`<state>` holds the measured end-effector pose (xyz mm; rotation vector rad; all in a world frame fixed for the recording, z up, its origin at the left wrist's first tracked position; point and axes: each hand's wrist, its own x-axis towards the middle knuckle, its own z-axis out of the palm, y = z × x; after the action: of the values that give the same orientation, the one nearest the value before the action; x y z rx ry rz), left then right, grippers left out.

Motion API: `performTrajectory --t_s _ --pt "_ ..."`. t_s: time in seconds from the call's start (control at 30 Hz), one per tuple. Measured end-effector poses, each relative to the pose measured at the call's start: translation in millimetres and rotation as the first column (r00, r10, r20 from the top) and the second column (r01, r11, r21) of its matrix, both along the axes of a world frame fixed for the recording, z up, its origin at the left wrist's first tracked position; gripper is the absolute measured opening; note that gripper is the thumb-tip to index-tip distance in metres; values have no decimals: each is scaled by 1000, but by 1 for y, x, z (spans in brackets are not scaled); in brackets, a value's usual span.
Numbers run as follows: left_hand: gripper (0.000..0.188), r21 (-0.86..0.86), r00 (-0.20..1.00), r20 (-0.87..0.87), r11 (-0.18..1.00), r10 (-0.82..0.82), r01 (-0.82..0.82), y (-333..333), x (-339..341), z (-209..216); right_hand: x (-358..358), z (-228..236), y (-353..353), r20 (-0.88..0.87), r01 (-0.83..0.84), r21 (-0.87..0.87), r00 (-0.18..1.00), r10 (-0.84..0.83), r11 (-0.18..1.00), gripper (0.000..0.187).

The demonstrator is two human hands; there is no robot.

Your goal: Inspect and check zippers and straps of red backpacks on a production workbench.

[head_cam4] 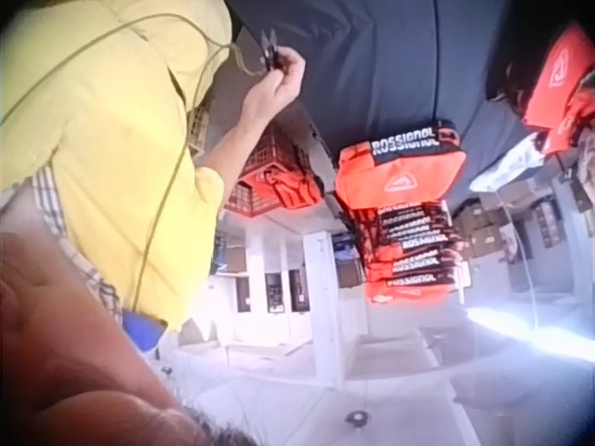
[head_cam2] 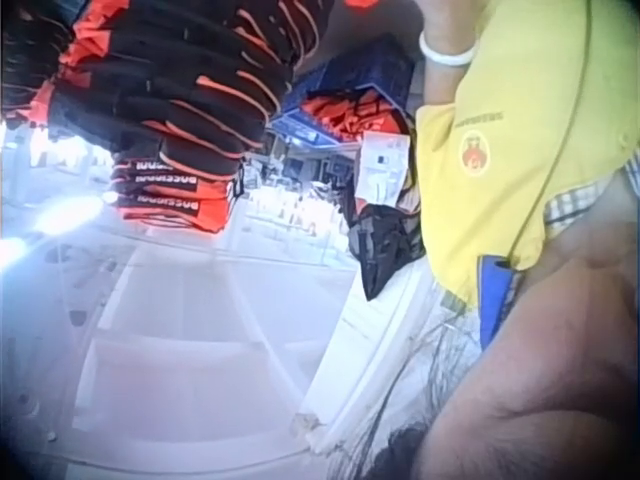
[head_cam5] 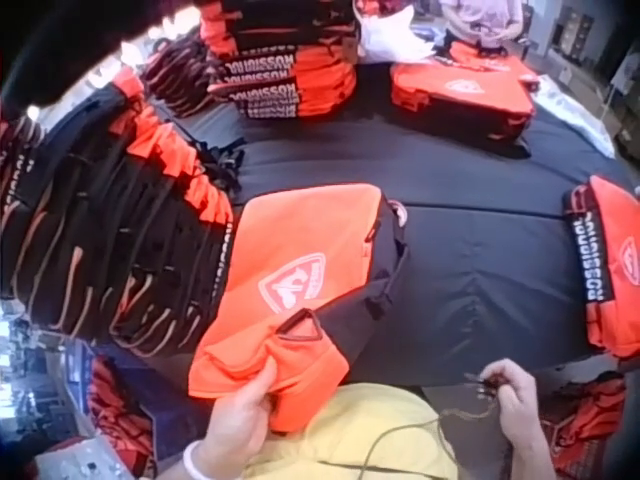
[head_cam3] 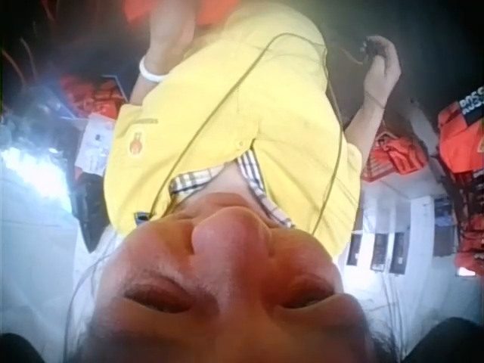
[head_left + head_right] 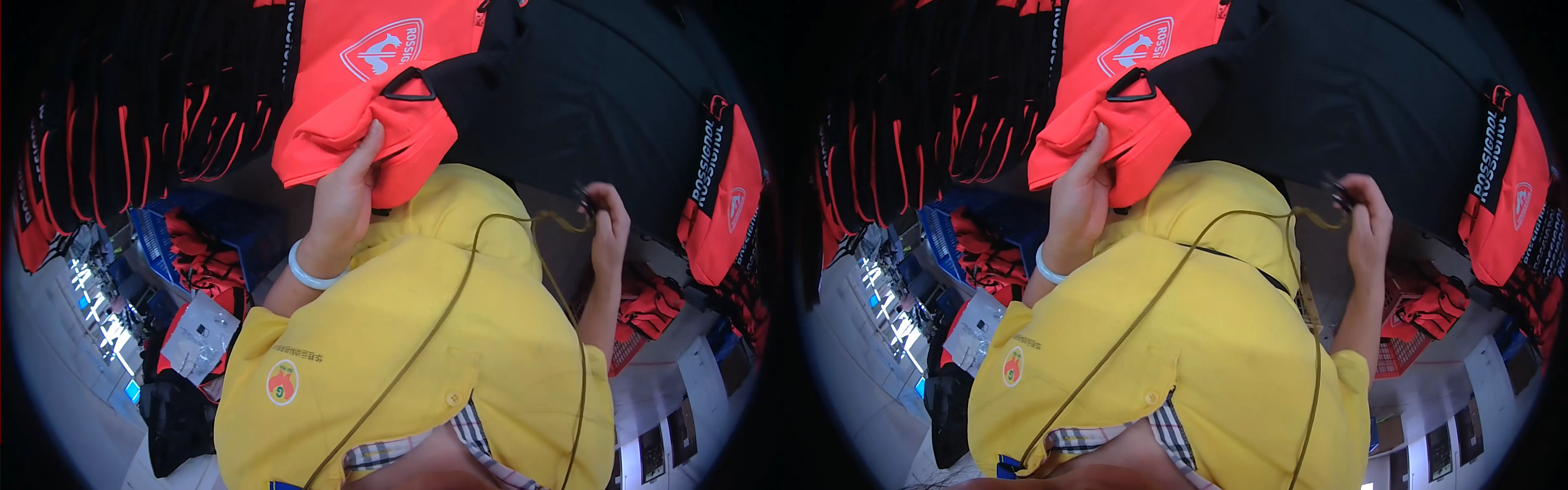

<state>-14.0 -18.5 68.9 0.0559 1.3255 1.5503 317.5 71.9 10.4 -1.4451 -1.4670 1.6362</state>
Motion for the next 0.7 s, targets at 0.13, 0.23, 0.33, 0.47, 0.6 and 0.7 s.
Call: performTrajectory --t_s 0.13,0.23,0.33,0.47,0.6,0.7 --pt "36 6 998 -60 1000 6 -6 -6 6 4 -94 27 8 -191 -276 -20 944 268 961 15" --pt "37 10 994 -109 1000 3 -2 -12 6 3 -140 27 12 -43 -448 392 864 502 804 18" --pt "38 10 992 -122 1000 23 -22 -16 8 2 -158 15 9 87 -400 625 889 450 670 29" --pt "38 22 994 -109 1000 25 -22 -20 8 3 -169 14 5 110 -396 672 889 444 626 32" --pt "38 26 994 -103 999 27 -24 -23 6 1 -173 12 4 141 -409 694 884 445 593 29" --pt "38 -1 999 -35 999 34 -34 -23 6 2 -173 13 3 150 -426 683 876 458 592 28"
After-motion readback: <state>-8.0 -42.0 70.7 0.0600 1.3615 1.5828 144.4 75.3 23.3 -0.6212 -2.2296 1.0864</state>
